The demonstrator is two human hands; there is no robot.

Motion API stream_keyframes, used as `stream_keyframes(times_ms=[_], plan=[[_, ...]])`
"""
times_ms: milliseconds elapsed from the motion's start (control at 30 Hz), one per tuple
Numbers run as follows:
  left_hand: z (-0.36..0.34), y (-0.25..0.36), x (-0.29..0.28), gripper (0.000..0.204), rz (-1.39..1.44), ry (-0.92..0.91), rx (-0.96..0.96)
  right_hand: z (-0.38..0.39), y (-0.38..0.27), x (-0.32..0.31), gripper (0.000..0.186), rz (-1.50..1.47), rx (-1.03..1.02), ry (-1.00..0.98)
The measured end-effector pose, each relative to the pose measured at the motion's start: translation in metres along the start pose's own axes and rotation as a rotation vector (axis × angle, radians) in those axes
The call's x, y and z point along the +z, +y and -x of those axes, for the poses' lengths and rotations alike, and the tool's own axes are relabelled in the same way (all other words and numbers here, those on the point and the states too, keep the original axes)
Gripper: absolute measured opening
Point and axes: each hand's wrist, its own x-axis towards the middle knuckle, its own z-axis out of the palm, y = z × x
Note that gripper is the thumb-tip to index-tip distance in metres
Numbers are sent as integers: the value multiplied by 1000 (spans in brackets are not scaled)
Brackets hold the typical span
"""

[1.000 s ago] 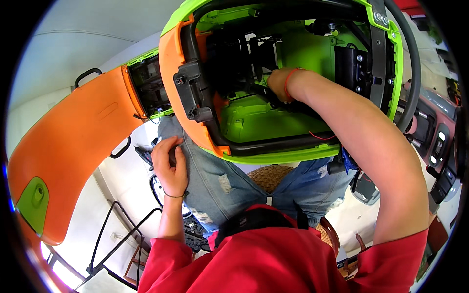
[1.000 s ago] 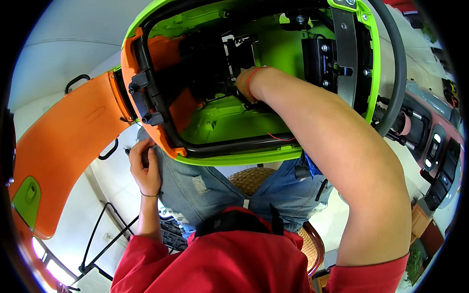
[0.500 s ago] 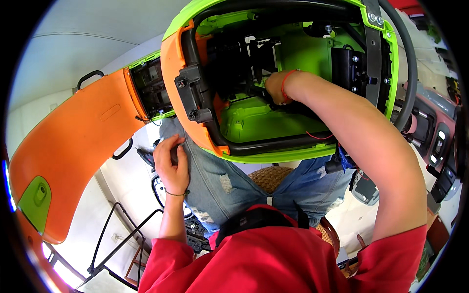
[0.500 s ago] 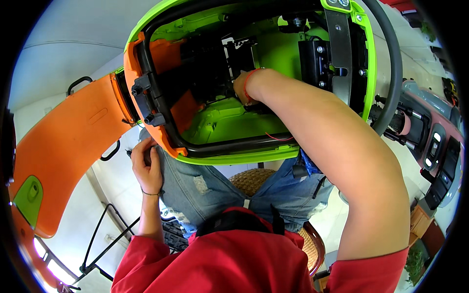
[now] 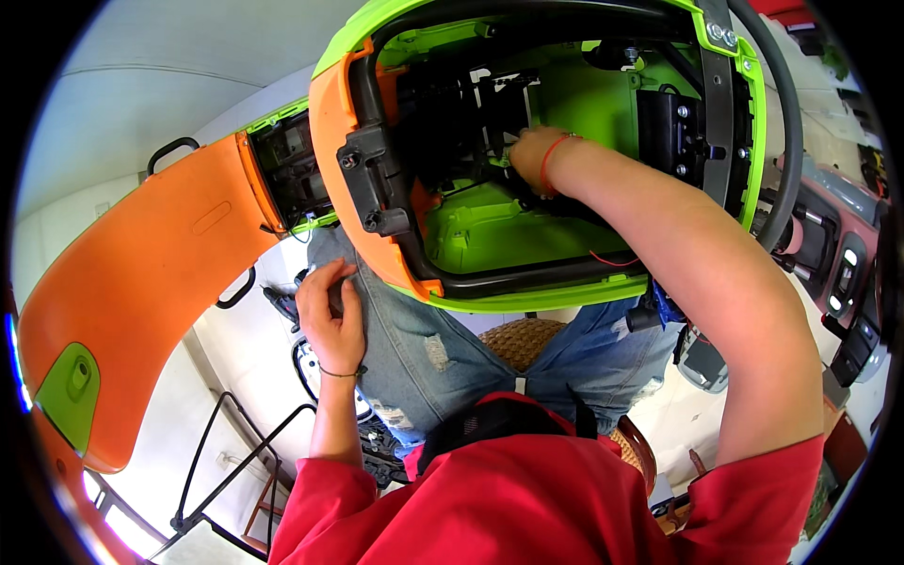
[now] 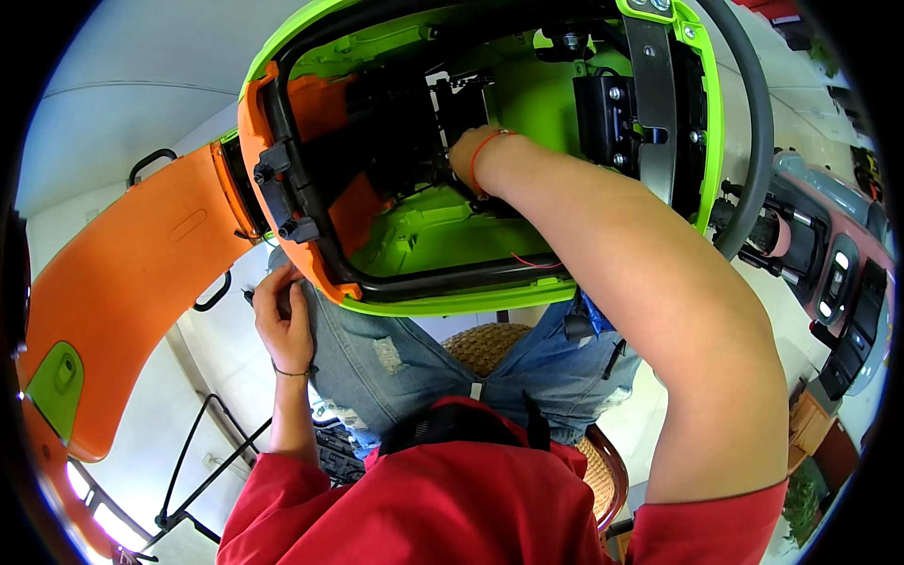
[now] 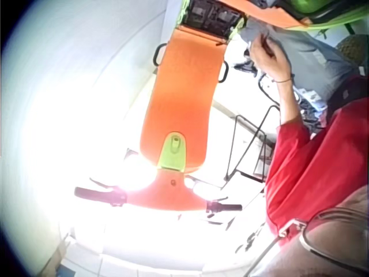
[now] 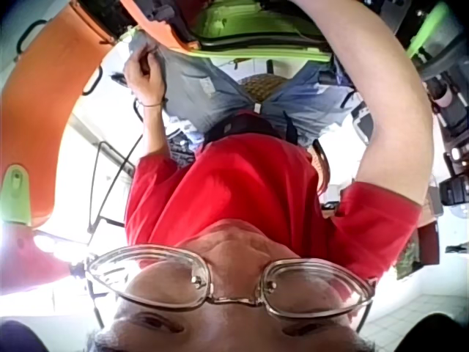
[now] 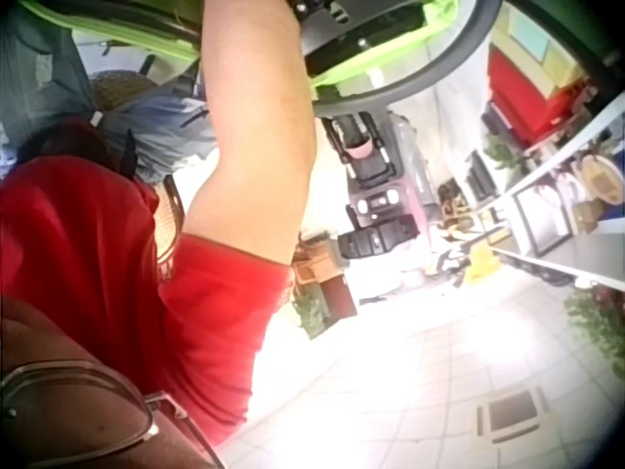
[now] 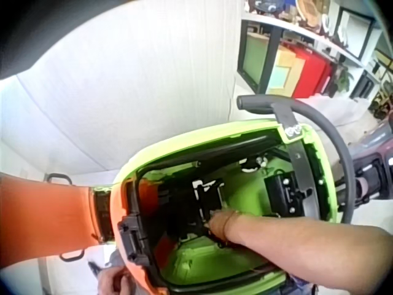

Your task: The person disassembles parts of an electric scooter, loosening internal components by hand and using a screwdriver to remove screws and body panels from the frame.

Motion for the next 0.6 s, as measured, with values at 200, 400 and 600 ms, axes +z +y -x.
stream_keyframes(times_ms=[200,400,600], plan=[[0,-2,0,27,4,-3,11,-12,1,8,34,23,-29,-150],[-2,0,-1,27,13,-4,-5,-14,7,25,38,301,-154,78],[-3,13,-10,27,104,55,73,-23,10,36,36,297,-155,239]])
